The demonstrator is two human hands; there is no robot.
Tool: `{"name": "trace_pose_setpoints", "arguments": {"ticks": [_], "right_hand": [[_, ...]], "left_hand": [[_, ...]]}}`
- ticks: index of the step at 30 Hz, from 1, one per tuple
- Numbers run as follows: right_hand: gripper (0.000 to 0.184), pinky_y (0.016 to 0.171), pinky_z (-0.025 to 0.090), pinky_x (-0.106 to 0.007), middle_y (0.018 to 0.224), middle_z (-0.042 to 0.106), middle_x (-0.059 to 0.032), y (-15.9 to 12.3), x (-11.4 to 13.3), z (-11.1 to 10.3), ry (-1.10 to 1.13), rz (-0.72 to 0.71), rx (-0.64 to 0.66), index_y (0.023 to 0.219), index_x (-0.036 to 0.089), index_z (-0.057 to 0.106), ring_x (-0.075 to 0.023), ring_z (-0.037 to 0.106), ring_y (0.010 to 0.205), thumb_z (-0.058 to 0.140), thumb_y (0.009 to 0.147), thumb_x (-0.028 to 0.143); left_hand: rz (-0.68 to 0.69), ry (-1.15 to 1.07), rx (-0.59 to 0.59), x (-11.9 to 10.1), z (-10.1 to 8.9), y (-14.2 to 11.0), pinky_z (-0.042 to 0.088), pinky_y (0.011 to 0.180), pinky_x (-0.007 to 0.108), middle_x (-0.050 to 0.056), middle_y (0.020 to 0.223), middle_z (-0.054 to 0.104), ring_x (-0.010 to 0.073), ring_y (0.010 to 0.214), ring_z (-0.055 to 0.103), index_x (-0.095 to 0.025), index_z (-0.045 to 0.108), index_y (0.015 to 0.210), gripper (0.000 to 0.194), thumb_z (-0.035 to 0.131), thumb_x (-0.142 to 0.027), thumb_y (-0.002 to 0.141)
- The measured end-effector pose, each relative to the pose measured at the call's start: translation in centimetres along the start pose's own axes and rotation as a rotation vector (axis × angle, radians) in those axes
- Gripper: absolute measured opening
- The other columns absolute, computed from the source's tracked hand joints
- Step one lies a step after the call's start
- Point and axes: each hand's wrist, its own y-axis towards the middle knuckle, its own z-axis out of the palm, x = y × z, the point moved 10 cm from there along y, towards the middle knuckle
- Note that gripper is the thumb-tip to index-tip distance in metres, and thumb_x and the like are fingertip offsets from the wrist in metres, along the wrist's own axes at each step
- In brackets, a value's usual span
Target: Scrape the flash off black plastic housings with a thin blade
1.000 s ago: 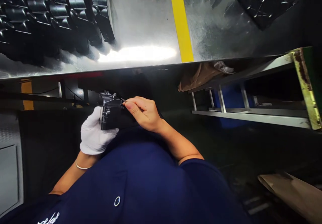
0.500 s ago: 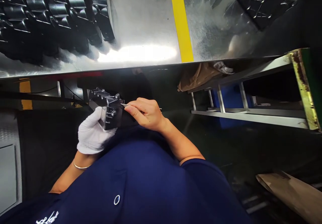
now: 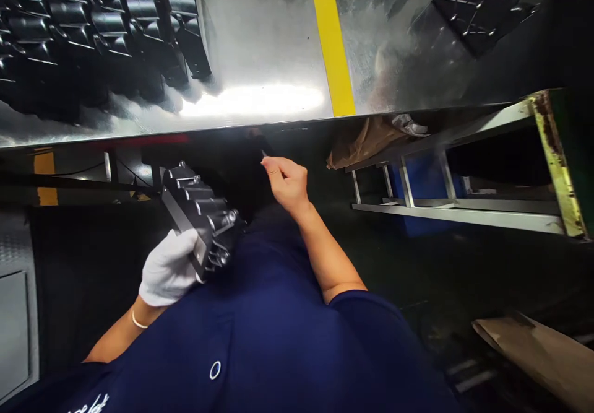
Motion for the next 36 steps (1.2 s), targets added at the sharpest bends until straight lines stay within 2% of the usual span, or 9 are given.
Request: {"name": "trace_pose_setpoints", "arguments": {"ticks": [2,5,8,11,14,18,24,30,36], "right_hand": [[0.035,0.065,0.052,-0.029,0.073,0.071,-0.0047,0.0,-0.1,-0.6,-0.012,0.02,0.01,0.079,0.019,0.073,-0.0154,0.064,0.068,0.052,0.092,0.044],[0.029,0.057,0.05,-0.027,0.07,0.071,-0.0041,-0.8,2.7,0.1,0.042,-0.112,0.155,0.083,0.019,0.073,-0.0133,0.061,0.059,0.052,0.093,0.035],[0.027,0.052,0.047,-0.026,0.069,0.07,-0.0047,-1.7,5.5,1.0,0.089,-0.224,0.233,0.085,0.017,0.072,-0.0119,0.057,0.054,0.051,0.094,0.031],[0.025,0.051,0.044,-0.024,0.066,0.067,-0.0039,-1.8,6.4,1.7,0.107,-0.289,0.238,0.084,0.017,0.07,-0.0109,0.054,0.053,0.051,0.094,0.03],[0.021,0.049,0.041,-0.023,0.062,0.062,-0.0025,-1.7,6.5,1.9,0.149,-0.336,0.229,0.083,0.016,0.068,-0.0101,0.05,0.052,0.053,0.093,0.026],[0.019,0.049,0.04,-0.022,0.061,0.061,-0.0026,-1.7,6.4,1.6,0.159,-0.353,0.235,0.082,0.015,0.069,-0.0098,0.048,0.052,0.054,0.092,0.023],[0.022,0.051,0.044,-0.024,0.068,0.069,-0.0045,-1.6,5.7,1.4,0.058,-0.312,0.173,0.083,0.015,0.07,-0.0108,0.055,0.055,0.054,0.093,0.026],[0.023,0.053,0.045,-0.023,0.068,0.069,-0.0044,-1.6,4.7,2.6,0.064,-0.262,0.122,0.081,0.013,0.07,-0.0101,0.055,0.056,0.054,0.093,0.025],[0.026,0.055,0.046,-0.024,0.067,0.069,-0.0038,-2.0,3.5,3.8,0.032,-0.199,0.141,0.081,0.014,0.072,-0.01,0.055,0.055,0.055,0.093,0.028]], "left_hand": [[0.067,0.049,0.086,-0.6,0.8,-0.3,0.052,0.036,0.018,0.0,0.052,0.066,0.0127,0.037,0.06,-0.014,0.07,0.068,0.008,0.067,-0.007,0.073],[0.176,-0.043,-0.052,-2.3,-0.5,0.2,0.057,0.048,0.016,-0.003,0.051,0.065,0.0084,0.039,0.06,-0.016,0.067,0.066,0.022,0.056,-0.004,0.082],[0.177,-0.157,-0.188,-2.6,-1.7,0.8,0.06,0.067,0.018,-0.002,0.062,0.071,0.0094,0.053,0.069,-0.016,0.071,0.093,0.028,0.045,-0.004,0.09],[0.115,-0.193,-0.207,-1.9,-1.2,1.1,0.059,0.068,0.016,-0.001,0.071,0.075,0.0102,0.061,0.072,-0.017,0.062,0.121,0.041,0.036,-0.002,0.093],[0.075,-0.244,-0.232,-1.1,-0.8,1.0,0.059,0.07,0.015,0.001,0.08,0.077,0.0093,0.068,0.073,-0.02,0.057,0.13,0.048,0.029,-0.001,0.095],[0.062,-0.235,-0.244,-0.5,-1.1,1.1,0.059,0.07,0.014,0.0,0.079,0.077,0.0076,0.065,0.072,-0.019,0.063,0.122,0.047,0.029,-0.001,0.095],[0.133,-0.026,-0.155,-0.8,-1.7,1.8,0.05,0.034,0.015,0.0,0.065,0.072,0.0122,0.05,0.067,-0.014,0.071,0.078,0.021,0.053,-0.006,0.087],[0.098,-0.171,-0.196,-0.9,-3.0,2.3,0.051,0.035,0.013,-0.003,0.07,0.074,0.0097,0.056,0.07,-0.018,0.069,0.086,0.028,0.046,-0.005,0.092],[0.124,-0.161,-0.177,-1.3,-3.7,3.1,0.059,0.056,0.013,-0.001,0.081,0.076,0.009,0.068,0.072,-0.02,0.069,0.1,0.026,0.047,-0.008,0.093]]}}
